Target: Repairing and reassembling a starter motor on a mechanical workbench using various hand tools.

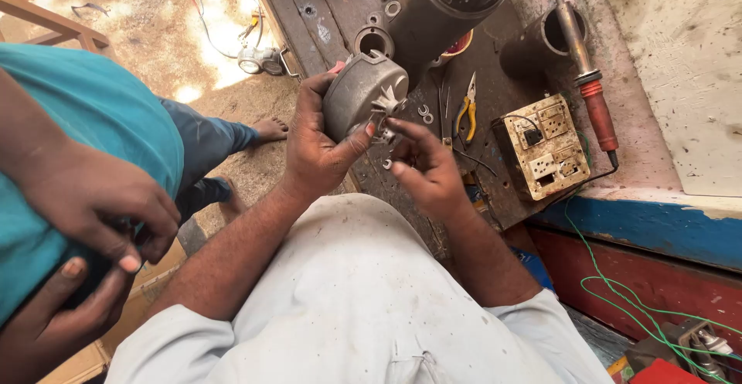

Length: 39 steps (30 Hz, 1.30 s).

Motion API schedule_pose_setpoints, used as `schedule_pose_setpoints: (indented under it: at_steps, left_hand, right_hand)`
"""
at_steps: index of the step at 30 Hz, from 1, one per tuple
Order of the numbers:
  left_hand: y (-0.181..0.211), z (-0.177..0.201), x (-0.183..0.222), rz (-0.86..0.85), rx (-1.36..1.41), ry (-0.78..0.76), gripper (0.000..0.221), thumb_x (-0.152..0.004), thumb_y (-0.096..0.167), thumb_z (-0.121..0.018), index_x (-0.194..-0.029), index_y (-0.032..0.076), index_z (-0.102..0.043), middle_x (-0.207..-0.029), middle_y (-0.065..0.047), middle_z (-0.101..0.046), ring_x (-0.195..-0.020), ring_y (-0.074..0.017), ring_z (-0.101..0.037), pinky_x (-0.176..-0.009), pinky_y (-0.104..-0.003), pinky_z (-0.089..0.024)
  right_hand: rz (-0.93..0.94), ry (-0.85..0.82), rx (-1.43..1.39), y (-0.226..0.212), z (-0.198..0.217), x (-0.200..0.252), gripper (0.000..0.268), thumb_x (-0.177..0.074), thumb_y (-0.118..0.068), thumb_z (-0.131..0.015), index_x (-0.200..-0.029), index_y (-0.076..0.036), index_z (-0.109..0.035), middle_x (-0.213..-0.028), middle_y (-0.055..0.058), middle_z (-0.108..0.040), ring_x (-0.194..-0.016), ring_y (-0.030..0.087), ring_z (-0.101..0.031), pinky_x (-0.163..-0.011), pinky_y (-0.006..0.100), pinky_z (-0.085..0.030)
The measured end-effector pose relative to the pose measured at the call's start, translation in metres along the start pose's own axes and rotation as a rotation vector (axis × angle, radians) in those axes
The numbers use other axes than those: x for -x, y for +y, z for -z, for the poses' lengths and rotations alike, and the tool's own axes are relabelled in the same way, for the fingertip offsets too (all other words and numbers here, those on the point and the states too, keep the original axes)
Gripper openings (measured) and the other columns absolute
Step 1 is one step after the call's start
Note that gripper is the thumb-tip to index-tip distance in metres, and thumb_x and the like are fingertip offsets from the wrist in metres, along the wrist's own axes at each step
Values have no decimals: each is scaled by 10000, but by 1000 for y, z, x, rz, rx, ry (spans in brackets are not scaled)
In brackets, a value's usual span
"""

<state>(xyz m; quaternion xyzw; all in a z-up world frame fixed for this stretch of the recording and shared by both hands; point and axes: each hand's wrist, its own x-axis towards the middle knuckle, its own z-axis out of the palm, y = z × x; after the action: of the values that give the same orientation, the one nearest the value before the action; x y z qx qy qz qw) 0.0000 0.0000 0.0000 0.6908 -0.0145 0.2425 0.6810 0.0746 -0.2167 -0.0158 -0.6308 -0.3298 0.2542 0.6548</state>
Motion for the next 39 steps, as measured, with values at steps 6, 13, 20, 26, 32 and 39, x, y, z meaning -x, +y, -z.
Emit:
schedule_pose_setpoints:
  at_steps: [6, 13, 20, 26, 32, 39]
  left_hand:
    - [-10, 2, 0, 40, -55, -31, 668, -958, 229, -755, -1463, 76, -344, -1447, -197, -509, -1355, -277, -606, -1164, -409, -554]
    - [-9, -3, 2, -84, -22, -62, 667, -999, 207, -771, -1477, 76, -325, -1580, -227, -388, -1448, -296, -522, -1202, -421, -546]
    - [-6, -5, 1, -3, -160, -80, 619, -951, 220, -791, -1403, 63, -398, -1275, -153, -630, -1160, -223, -699, -994, -368, -616]
    - [6, -2, -6, 142, -412, -193, 563, -825, 203, -810, -1294, 39, -546, -1070, -151, -717, -951, -239, -738, -839, -370, -590]
    - [-7, 12, 7, 213, -767, -311, 592, -712, 171, -844, -1261, 65, -651, -1027, -184, -716, -968, -373, -692, -874, -477, -537]
    - [-25, 21, 22, 347, -848, -219, 604, -693, 159, -840, -1263, 68, -663, -1018, -170, -717, -972, -352, -689, -903, -477, -535]
  right_hand:
    - [165, 59, 704, -8, -12, -10, 618, -916, -96, -683, -1495, -79, -466, -854, 1, -619, -708, 68, -603, -632, 234, -546]
    - [-29, 61, -223, 9, -1, 2, 483, -981, -85, -685, -1440, -52, -539, -948, 50, -620, -796, 130, -597, -687, 293, -542]
    - [-13, 50, 201, 24, -5, 13, 462, -965, -87, -687, -1396, -41, -527, -961, 36, -628, -835, 105, -601, -778, 268, -528]
    - [-228, 330, 427, 12, 77, -11, 535, -893, -116, -736, -1405, -159, -587, -1147, 101, -598, -1021, 201, -602, -862, 388, -555]
    - [-469, 181, 1232, 72, 202, -98, 894, -804, -273, -870, -1571, -320, -413, -1352, 202, -524, -1122, 385, -639, -948, 502, -543]
    - [-742, -310, 1668, 165, 264, -197, 821, -802, -425, -893, -1493, -160, -538, -1429, 119, -607, -1278, 328, -629, -1088, 510, -486]
